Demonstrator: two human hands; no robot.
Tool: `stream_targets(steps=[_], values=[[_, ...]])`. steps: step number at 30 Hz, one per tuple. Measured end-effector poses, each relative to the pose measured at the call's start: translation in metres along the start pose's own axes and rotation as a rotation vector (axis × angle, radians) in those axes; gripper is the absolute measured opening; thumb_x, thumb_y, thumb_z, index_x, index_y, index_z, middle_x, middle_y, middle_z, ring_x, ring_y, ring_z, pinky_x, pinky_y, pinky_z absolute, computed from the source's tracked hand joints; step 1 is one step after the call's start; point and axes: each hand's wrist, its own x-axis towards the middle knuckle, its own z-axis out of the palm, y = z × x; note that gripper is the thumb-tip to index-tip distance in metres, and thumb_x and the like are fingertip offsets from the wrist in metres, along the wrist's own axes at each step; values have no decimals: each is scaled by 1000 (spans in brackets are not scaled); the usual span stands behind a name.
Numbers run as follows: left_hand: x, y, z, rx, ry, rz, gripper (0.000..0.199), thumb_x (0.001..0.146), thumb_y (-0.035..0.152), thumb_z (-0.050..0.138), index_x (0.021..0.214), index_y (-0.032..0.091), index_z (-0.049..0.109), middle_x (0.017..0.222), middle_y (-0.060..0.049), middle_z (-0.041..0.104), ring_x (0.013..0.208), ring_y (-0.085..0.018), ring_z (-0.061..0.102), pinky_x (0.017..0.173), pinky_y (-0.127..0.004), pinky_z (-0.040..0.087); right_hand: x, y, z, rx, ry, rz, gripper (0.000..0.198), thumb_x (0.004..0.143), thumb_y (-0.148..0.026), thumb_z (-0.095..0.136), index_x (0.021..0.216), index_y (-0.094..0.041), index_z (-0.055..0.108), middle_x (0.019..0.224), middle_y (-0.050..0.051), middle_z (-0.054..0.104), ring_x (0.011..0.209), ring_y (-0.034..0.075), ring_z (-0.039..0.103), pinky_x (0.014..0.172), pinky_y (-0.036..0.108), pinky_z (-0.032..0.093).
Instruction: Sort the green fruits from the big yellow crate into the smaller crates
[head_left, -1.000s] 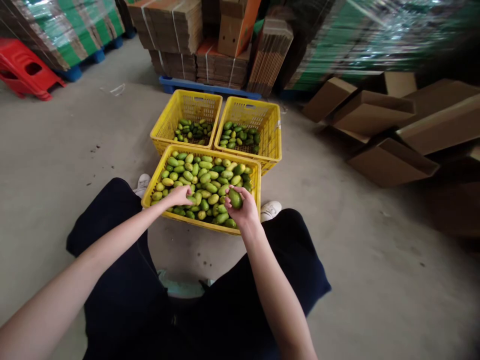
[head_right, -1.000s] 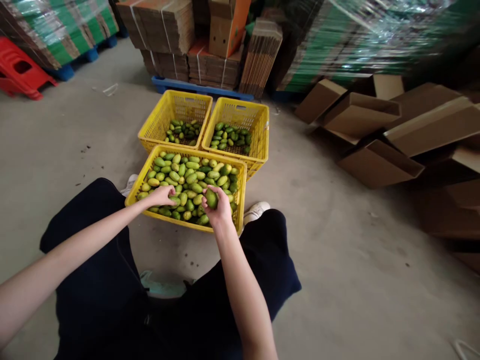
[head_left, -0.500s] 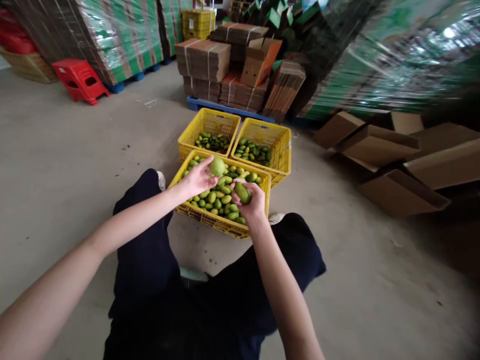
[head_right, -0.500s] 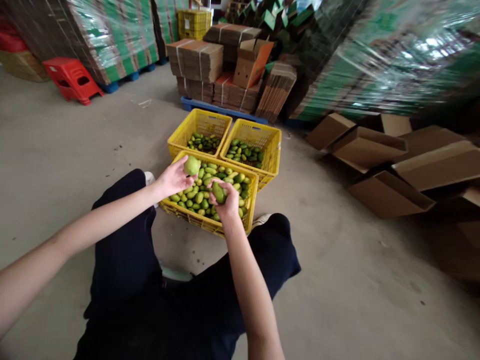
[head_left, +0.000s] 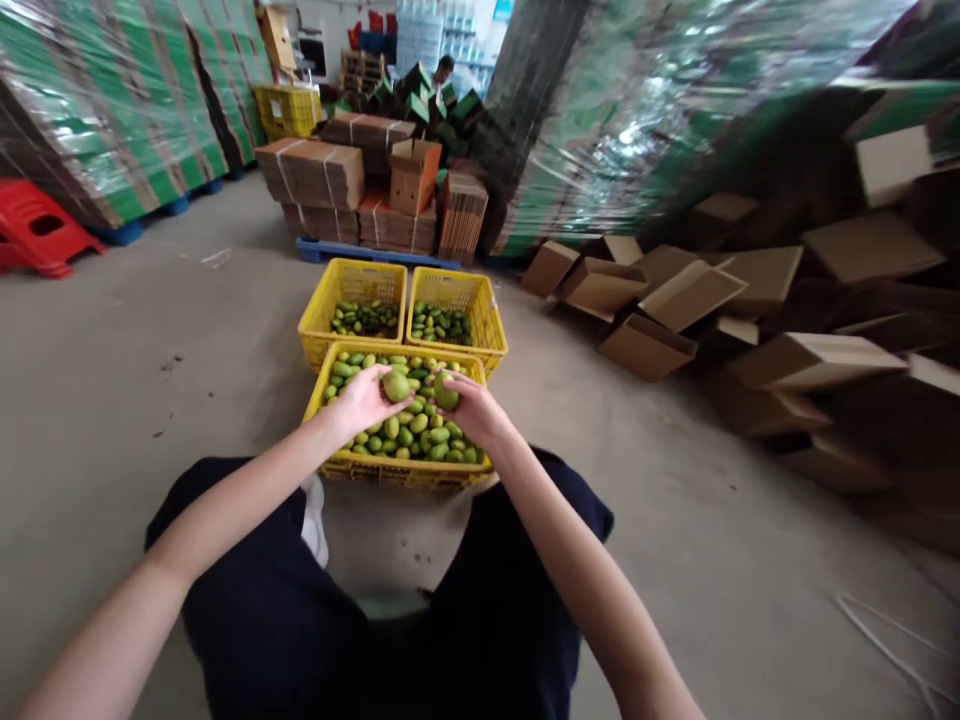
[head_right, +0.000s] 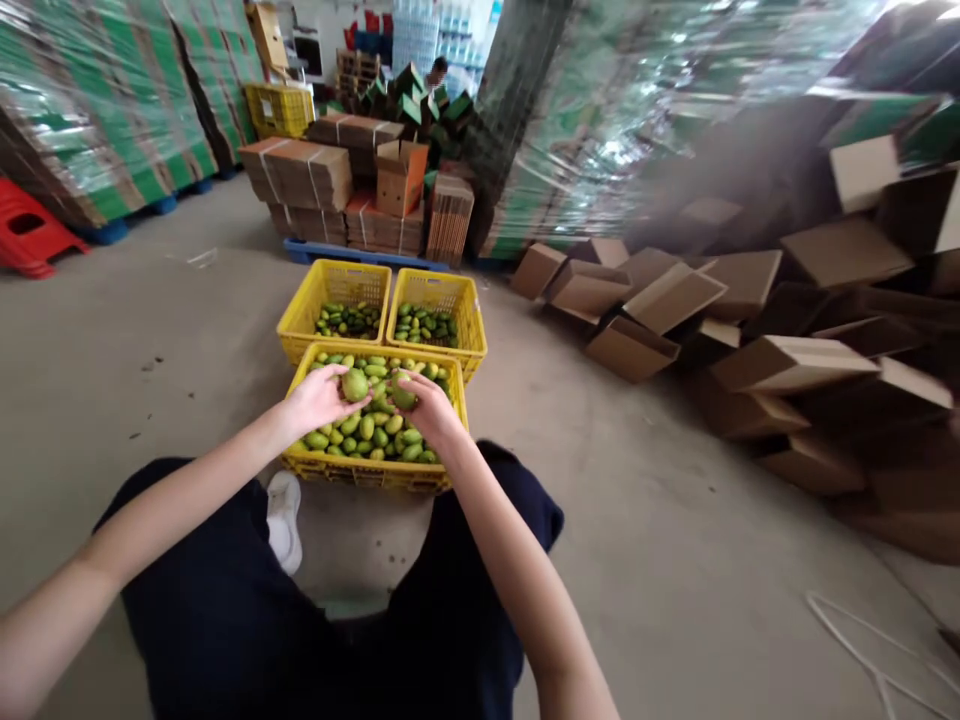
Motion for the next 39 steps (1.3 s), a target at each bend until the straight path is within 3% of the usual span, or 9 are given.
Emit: stream_targets(steps=[3, 9, 14, 20, 23, 28, 33, 37, 39], values=[[13, 1, -6, 31, -15, 138, 19, 85, 11, 52, 102, 17, 58, 105, -9, 69, 100, -17, 66, 96, -34, 54, 19, 0, -2, -3, -44, -12, 39, 47, -10, 72, 85, -20, 70, 74, -2, 70, 58, 12, 62, 51, 20, 47], [41, -12, -15, 369, -43, 649, 51, 67, 21, 77, 114, 22, 58, 123, -6, 63, 109, -20, 62, 99, -35, 49, 58, 11, -20, -188, -83, -260, 47, 55, -12, 80, 99, -27, 71, 93, -3, 72, 79, 14, 66, 75, 26, 54], [58, -2, -6, 700, 118, 859, 42, 67, 20, 80, 104, 21, 61, 113, -8, 67, 110, -24, 61, 100, -37, 47, 71, 13, -26, -481, -19, -494, 41, 65, -20, 82, 103, -28, 69, 107, 2, 72, 103, 23, 65, 92, 37, 50], [64, 7, 2, 631, 39, 838, 39, 68, 19, 78, 104, 21, 63, 111, -7, 69, 104, -22, 64, 98, -35, 48, 66, 18, -26, -814, 149, -856, 31, 76, -20, 72, 105, -29, 67, 113, 7, 67, 108, 27, 62, 99, 47, 49], [61, 8, 3, 593, -13, 847, 37, 69, 19, 77, 104, 20, 64, 111, -6, 69, 106, -22, 64, 100, -34, 48, 64, 21, -27, -894, 215, -922, 30, 79, -20, 69, 108, -30, 68, 109, 8, 64, 104, 27, 62, 95, 46, 51], [56, 1, 0, 598, -102, 857, 34, 72, 17, 73, 106, 21, 66, 114, -7, 69, 109, -22, 64, 97, -33, 50, 60, 20, -28, -919, 194, -914, 36, 82, -15, 62, 112, -33, 67, 113, 7, 64, 107, 26, 62, 96, 45, 51], [57, -10, -8, 630, -81, 875, 34, 73, 14, 70, 106, 22, 68, 117, -8, 68, 114, -24, 62, 99, -34, 50, 55, 23, -25, -873, 119, -920, 34, 82, -12, 59, 107, -33, 71, 115, 7, 66, 111, 26, 62, 99, 47, 51], [52, -9, -13, 636, -49, 884, 34, 73, 17, 72, 106, 23, 69, 118, -8, 66, 117, -24, 59, 96, -34, 52, 49, 24, -23, -758, 91, -784, 31, 78, -17, 68, 104, -33, 72, 115, 6, 68, 112, 26, 62, 101, 46, 50], [49, -6, -14, 561, -44, 776, 42, 69, 21, 78, 109, 22, 66, 116, -8, 65, 109, -24, 63, 91, -33, 55, 48, 22, -22, -618, 69, -635, 40, 73, -21, 76, 111, -32, 69, 110, 4, 69, 100, 24, 67, 90, 41, 57]])
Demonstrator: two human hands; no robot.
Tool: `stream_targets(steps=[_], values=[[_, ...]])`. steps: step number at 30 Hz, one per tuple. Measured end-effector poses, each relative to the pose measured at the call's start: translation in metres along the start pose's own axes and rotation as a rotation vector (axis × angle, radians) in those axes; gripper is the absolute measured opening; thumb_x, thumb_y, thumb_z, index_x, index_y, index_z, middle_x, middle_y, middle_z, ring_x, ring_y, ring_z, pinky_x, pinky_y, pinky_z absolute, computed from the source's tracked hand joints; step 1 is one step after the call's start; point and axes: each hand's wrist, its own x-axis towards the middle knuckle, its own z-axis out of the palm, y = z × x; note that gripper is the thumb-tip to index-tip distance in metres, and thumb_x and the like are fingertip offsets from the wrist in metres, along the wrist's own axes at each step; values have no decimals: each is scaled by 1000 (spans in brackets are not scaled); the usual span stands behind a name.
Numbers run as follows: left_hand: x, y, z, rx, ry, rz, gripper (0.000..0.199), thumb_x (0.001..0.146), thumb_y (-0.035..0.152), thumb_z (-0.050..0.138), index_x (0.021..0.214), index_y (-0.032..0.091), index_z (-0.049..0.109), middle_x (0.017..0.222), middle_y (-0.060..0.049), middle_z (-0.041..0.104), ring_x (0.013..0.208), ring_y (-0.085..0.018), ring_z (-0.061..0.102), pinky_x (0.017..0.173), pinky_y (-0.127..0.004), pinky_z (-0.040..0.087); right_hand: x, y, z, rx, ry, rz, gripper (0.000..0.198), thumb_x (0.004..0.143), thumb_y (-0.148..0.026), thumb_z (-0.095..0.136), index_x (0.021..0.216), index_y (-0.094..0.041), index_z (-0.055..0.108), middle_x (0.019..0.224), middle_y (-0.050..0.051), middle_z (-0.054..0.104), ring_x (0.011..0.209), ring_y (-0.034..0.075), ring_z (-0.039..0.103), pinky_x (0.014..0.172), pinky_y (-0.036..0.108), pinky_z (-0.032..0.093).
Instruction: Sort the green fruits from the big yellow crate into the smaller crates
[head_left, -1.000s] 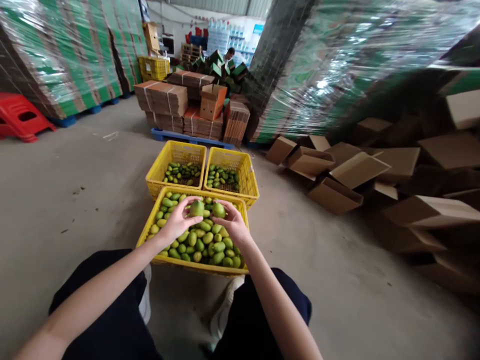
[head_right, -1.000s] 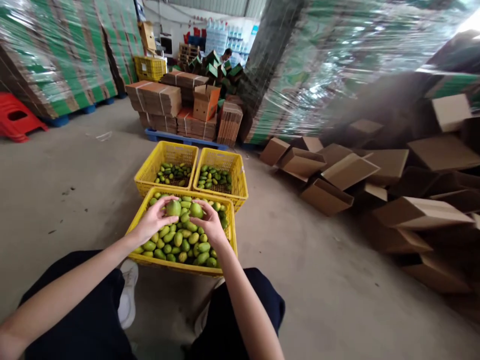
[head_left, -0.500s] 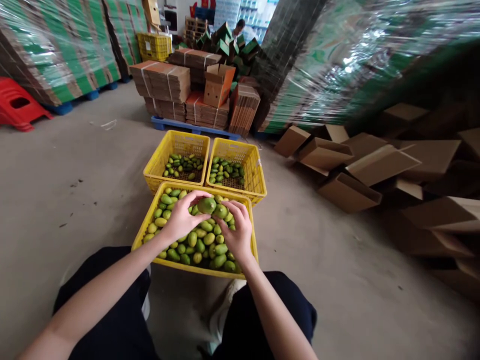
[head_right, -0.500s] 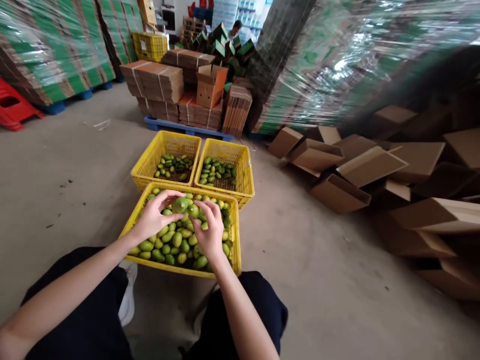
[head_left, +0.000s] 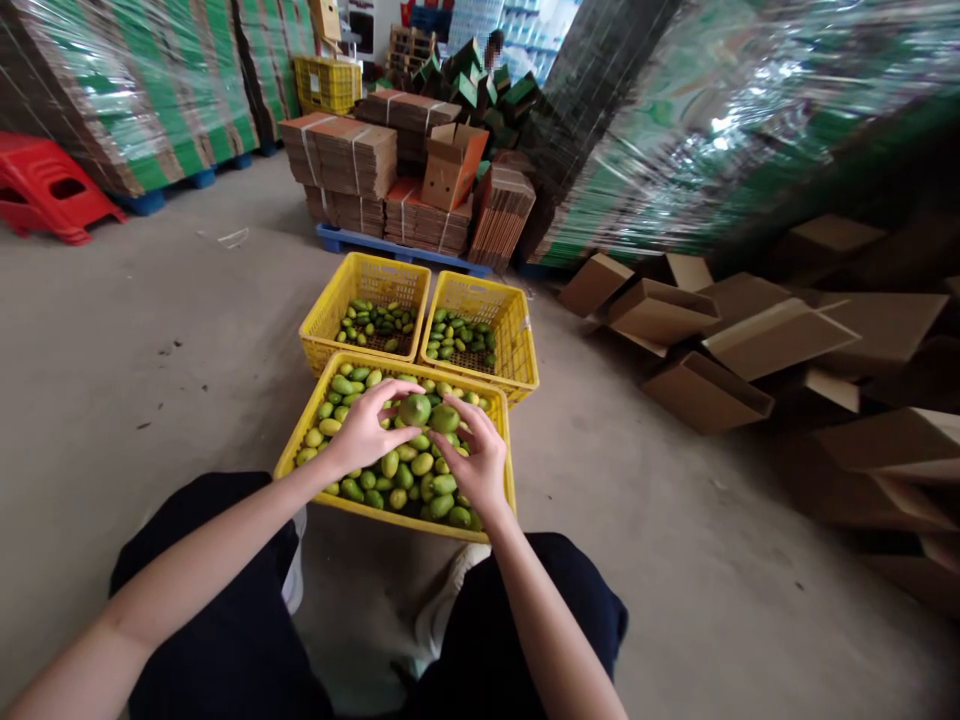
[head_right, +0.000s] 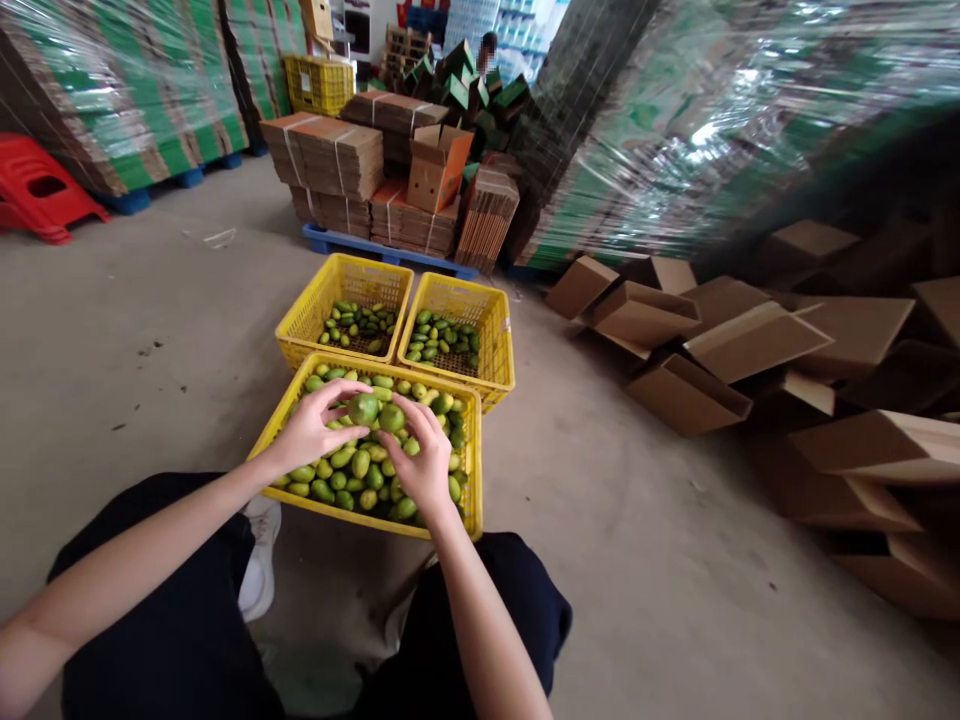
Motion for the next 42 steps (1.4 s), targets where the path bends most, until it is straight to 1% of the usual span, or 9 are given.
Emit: stream_targets(steps=[3, 6, 11, 15, 21, 30, 35, 40, 42], values=[[3, 3, -3, -278, -21, -326, 47, 71, 34, 80, 111, 19, 62, 103, -7, 68, 83, -18, 68, 79, -32, 59, 4, -2, -1, 282, -14, 259, 60, 66, -28, 84, 120, -32, 58, 87, -2, 69, 65, 17, 69, 64, 33, 61], [8, 3, -3, -500, -79, -604, 36, 82, 46, 70, 100, 16, 65, 82, -5, 69, 63, -13, 65, 71, -28, 60, 10, 1, 0, 490, -10, 439, 53, 62, -38, 86, 106, -28, 57, 66, -7, 63, 45, 14, 62, 49, 29, 57], [13, 3, 2, -565, -123, -762, 39, 91, 49, 57, 86, 13, 68, 69, -6, 67, 59, -12, 63, 66, -24, 58, 16, 10, 7, 610, -79, 542, 42, 62, -45, 83, 84, -22, 56, 59, -5, 62, 44, 14, 62, 42, 24, 52], [15, 2, 4, -552, -44, -613, 30, 80, 36, 74, 101, 16, 67, 94, -7, 72, 78, -14, 68, 79, -27, 58, 18, 13, 9, 675, -74, 536, 38, 64, -36, 82, 92, -24, 58, 67, -6, 65, 52, 14, 66, 49, 25, 54], [16, -9, 6, -299, 163, -222, 53, 55, 28, 91, 98, 18, 61, 111, -6, 67, 100, -19, 65, 94, -36, 52, 17, 19, 10, 604, -78, 409, 44, 72, -36, 77, 111, -31, 58, 94, -2, 70, 78, 17, 68, 68, 29, 56], [2, -20, 30, -25, 36, -88, 40, 78, 40, 74, 111, 18, 69, 124, -12, 62, 90, -18, 65, 76, -30, 55, 12, 33, 39, 821, -6, 612, 34, 73, -50, 73, 96, -26, 65, 88, -1, 68, 79, 18, 61, 59, 27, 49], [15, -30, 21, -35, 191, -187, 46, 67, 30, 82, 109, 20, 65, 118, -7, 63, 91, -16, 62, 78, -28, 52, 19, 18, 24, 1053, -161, 713, 27, 79, -49, 67, 88, -23, 64, 81, 0, 68, 79, 17, 63, 63, 27, 50], [26, -39, 14, -301, -261, -422, 43, 60, 41, 87, 87, 15, 66, 88, -5, 66, 85, -18, 62, 81, -33, 50, 15, 5, 12, 1092, -327, 663, 29, 76, -50, 68, 83, -23, 63, 87, 2, 69, 78, 17, 63, 63, 27, 50], [26, -37, 14, -326, -253, -386, 45, 59, 40, 88, 90, 15, 67, 91, -6, 67, 89, -20, 63, 85, -34, 49, 13, 4, 11, 1113, -303, 659, 28, 76, -49, 69, 82, -23, 63, 87, 1, 68, 75, 16, 62, 63, 27, 50]])
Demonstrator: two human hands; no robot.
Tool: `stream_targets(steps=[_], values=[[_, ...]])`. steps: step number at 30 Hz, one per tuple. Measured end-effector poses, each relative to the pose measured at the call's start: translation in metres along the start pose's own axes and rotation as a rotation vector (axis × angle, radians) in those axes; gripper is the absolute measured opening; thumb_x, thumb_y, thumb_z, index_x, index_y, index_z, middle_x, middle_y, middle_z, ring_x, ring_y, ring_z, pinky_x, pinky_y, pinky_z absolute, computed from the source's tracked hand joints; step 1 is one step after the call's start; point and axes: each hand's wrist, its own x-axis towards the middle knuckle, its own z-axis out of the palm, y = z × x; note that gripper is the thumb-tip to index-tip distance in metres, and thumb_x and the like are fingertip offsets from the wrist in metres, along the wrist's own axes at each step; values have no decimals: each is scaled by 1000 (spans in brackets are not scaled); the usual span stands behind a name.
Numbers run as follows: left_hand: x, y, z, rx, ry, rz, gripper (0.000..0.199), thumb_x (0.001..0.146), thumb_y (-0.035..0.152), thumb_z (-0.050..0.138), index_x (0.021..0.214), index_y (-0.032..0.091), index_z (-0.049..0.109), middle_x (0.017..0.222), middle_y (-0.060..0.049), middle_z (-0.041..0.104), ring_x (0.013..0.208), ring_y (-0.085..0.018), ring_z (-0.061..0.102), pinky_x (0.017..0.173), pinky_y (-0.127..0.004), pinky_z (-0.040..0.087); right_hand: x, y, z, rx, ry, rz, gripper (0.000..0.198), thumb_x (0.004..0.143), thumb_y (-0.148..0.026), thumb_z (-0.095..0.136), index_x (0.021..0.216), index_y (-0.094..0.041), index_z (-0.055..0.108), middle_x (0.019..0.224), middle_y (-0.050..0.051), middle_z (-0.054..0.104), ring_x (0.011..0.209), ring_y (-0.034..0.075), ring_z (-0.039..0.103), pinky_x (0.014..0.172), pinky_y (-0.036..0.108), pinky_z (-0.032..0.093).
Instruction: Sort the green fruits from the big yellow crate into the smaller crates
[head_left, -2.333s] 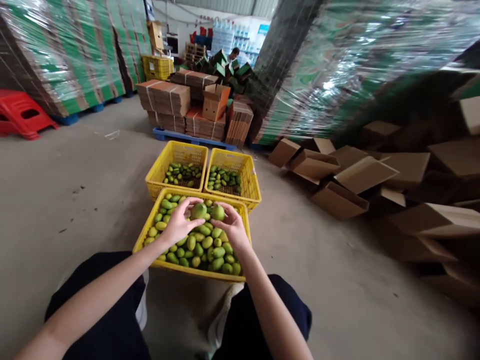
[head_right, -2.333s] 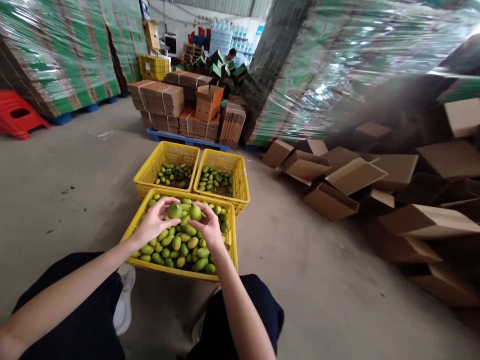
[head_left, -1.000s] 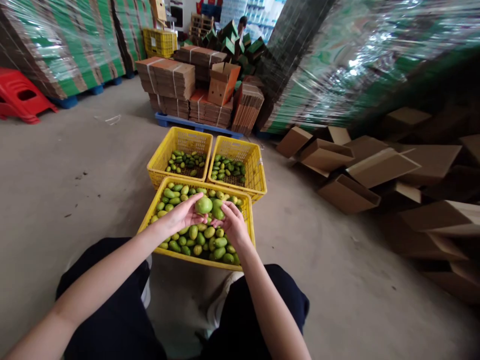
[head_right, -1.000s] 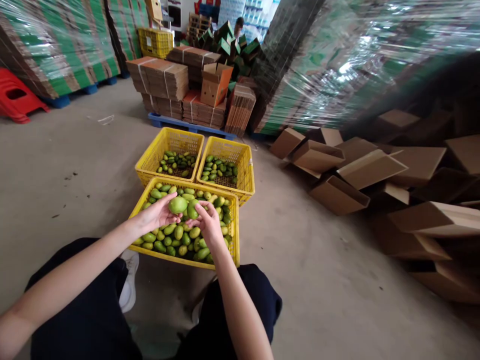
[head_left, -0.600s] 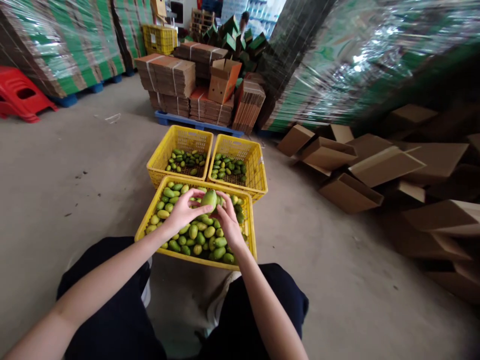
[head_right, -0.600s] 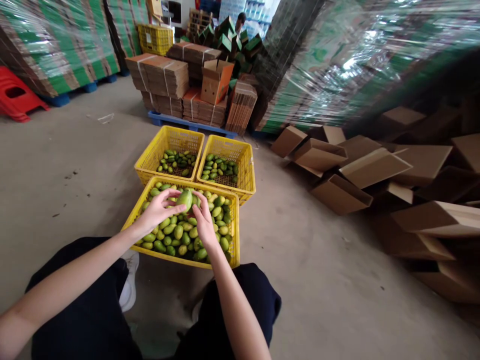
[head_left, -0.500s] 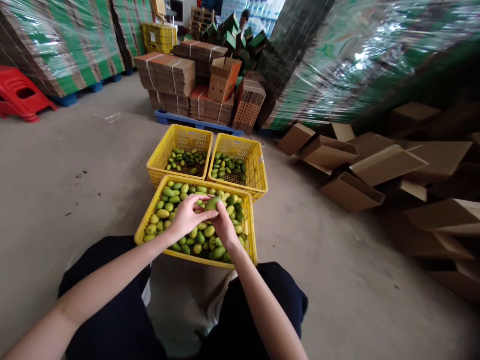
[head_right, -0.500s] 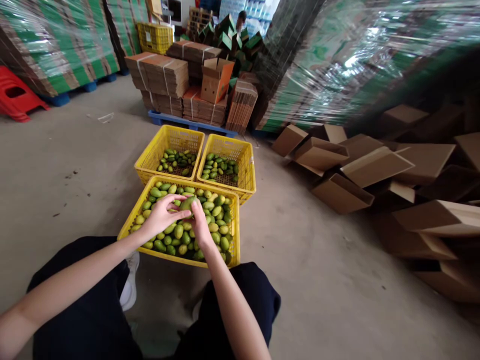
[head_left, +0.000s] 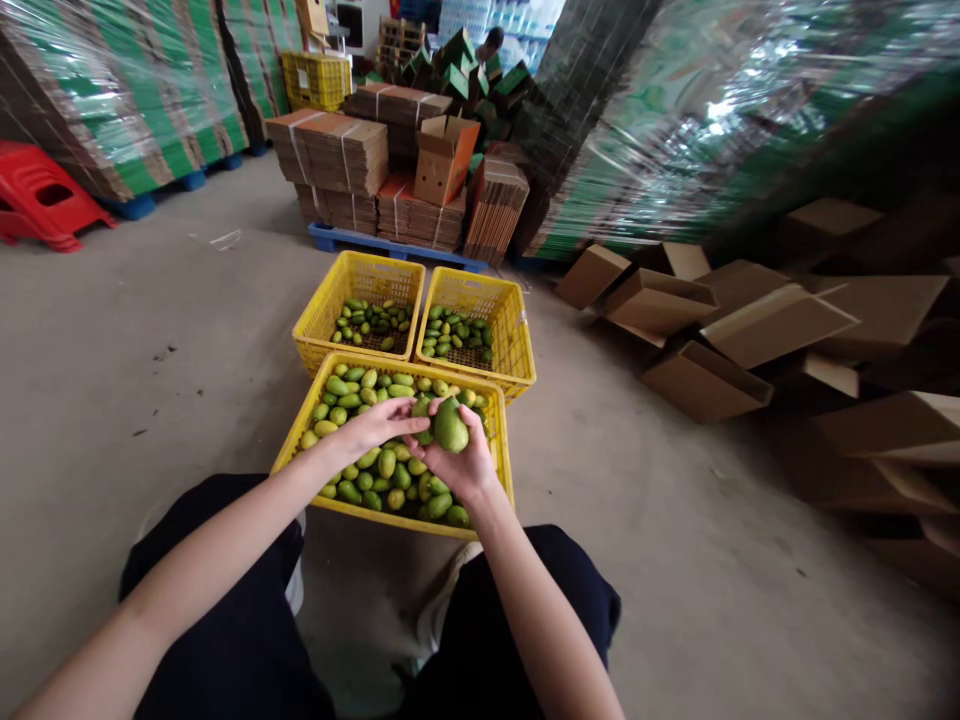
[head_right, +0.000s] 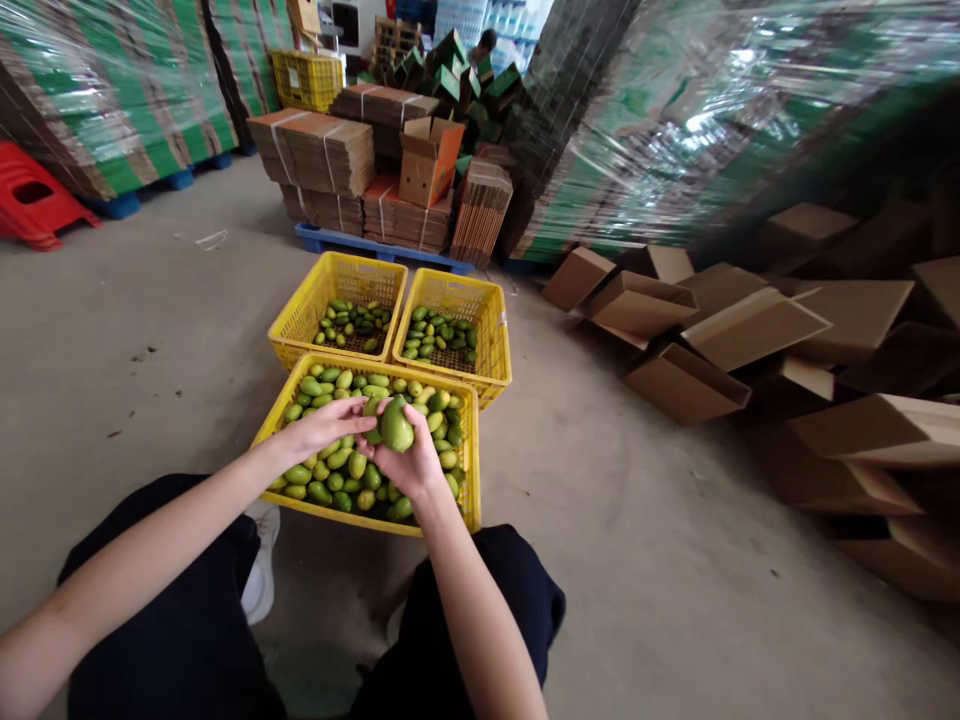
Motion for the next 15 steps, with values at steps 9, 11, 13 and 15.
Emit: stream_targets(steps=[9, 11, 13, 15], values=[[-9, 26, -4, 224, 347, 380, 50, 54, 40, 90, 92, 19, 65, 93, -3, 68, 90, -18, 65, 84, -30, 53, 10, -13, -15, -30, 387, -154, 32, 79, -53, 65, 75, -23, 59, 69, -2, 62, 49, 11, 45, 47, 25, 37], [-11, 28, -3, 242, 364, 365, 50, 55, 43, 89, 90, 19, 64, 90, -3, 68, 85, -17, 66, 76, -28, 55, 7, -21, -13, -50, 296, -222, 31, 80, -53, 62, 77, -22, 60, 77, 1, 65, 53, 12, 48, 50, 27, 40], [-13, 29, -2, 251, 369, 335, 50, 55, 45, 89, 89, 18, 64, 90, -3, 69, 80, -17, 66, 70, -26, 55, 3, -27, -10, -132, 254, -342, 26, 79, -48, 62, 81, -22, 62, 84, 3, 67, 62, 15, 54, 56, 30, 44], [-15, 28, -1, 261, 357, 303, 51, 57, 46, 88, 92, 17, 65, 89, -4, 70, 78, -17, 67, 67, -26, 54, 0, -29, -8, -265, 282, -489, 21, 79, -42, 64, 87, -23, 64, 90, 3, 68, 70, 16, 57, 63, 32, 47]])
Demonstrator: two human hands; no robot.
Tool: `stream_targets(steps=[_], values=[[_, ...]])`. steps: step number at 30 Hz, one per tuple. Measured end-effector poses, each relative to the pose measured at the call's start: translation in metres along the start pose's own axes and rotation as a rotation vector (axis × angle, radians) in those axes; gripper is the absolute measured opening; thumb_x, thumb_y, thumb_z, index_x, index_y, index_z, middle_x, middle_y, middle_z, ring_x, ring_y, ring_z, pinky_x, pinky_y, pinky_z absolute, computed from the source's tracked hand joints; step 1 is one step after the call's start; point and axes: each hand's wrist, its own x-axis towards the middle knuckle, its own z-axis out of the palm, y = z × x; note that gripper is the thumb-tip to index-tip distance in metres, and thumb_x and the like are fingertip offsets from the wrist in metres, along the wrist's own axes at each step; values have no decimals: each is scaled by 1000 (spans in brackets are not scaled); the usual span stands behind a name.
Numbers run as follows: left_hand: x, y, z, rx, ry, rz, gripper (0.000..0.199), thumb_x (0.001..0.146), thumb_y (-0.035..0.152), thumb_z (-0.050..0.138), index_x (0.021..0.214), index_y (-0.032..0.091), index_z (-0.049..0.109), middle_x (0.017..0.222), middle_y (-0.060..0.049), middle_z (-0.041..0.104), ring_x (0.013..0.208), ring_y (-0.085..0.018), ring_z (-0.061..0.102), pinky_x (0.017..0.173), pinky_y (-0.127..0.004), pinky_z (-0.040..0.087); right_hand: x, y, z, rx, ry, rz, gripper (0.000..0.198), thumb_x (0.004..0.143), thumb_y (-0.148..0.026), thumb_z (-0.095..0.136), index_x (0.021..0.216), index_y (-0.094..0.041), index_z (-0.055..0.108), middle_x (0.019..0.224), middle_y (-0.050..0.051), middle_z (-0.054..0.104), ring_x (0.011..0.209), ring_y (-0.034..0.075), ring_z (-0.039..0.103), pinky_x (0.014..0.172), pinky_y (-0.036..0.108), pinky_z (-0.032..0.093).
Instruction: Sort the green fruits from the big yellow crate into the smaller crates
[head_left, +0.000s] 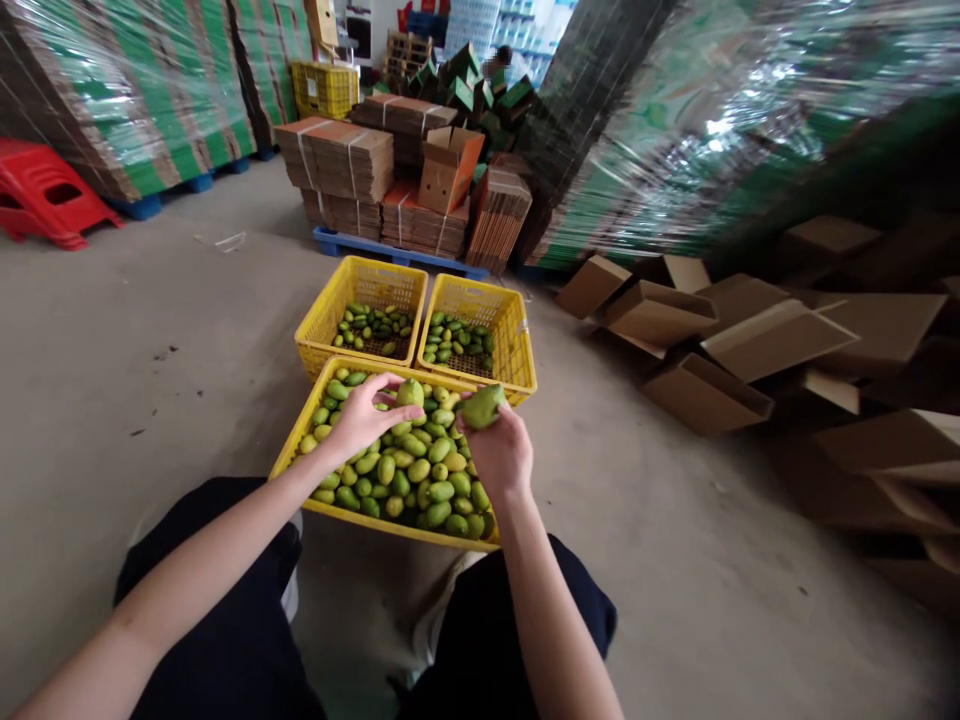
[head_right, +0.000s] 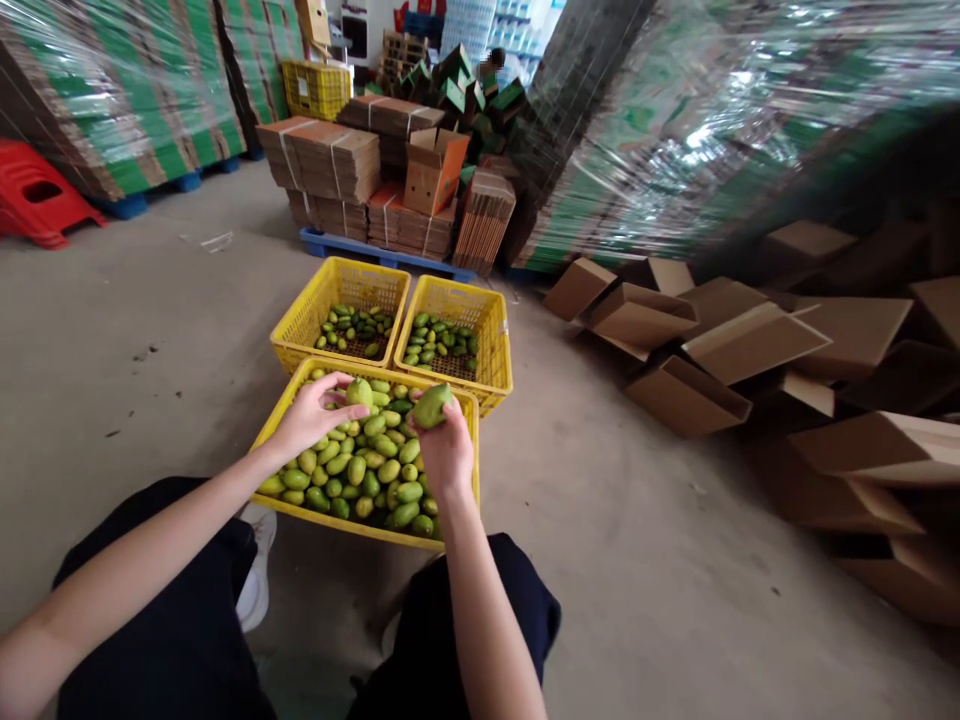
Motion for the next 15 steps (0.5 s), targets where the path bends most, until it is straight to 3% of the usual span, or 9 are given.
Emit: stream_targets(steps=[3, 7, 11, 15], values=[[-3, -1, 0, -4, -44, -23, 52, 60, 47, 86, 97, 16, 66, 88, -5, 71, 79, -18, 67, 67, -26, 53, -4, 1, 1, -197, 75, -161, 23, 81, -40, 68, 99, -25, 65, 96, 1, 67, 80, 17, 60, 75, 34, 50], [-5, -2, 1, -17, -49, -12, 47, 61, 43, 87, 94, 16, 66, 88, -5, 70, 79, -18, 66, 67, -25, 52, -9, 6, 4, -379, 89, -264, 30, 77, -34, 75, 105, -28, 66, 99, 0, 68, 92, 17, 62, 86, 34, 50], [-6, 1, 4, -59, 1, 3, 44, 57, 35, 90, 90, 18, 65, 88, -3, 68, 83, -17, 64, 69, -24, 52, -12, 9, 8, -389, 9, -231, 38, 66, -17, 83, 99, -29, 68, 102, 0, 70, 95, 18, 63, 86, 33, 52], [-4, 5, 6, -168, -73, 36, 42, 58, 27, 89, 92, 19, 67, 94, -4, 67, 93, -18, 63, 85, -28, 52, -13, 14, 12, -379, -37, -170, 44, 60, -8, 84, 98, -26, 71, 110, 4, 70, 99, 21, 65, 89, 34, 52]])
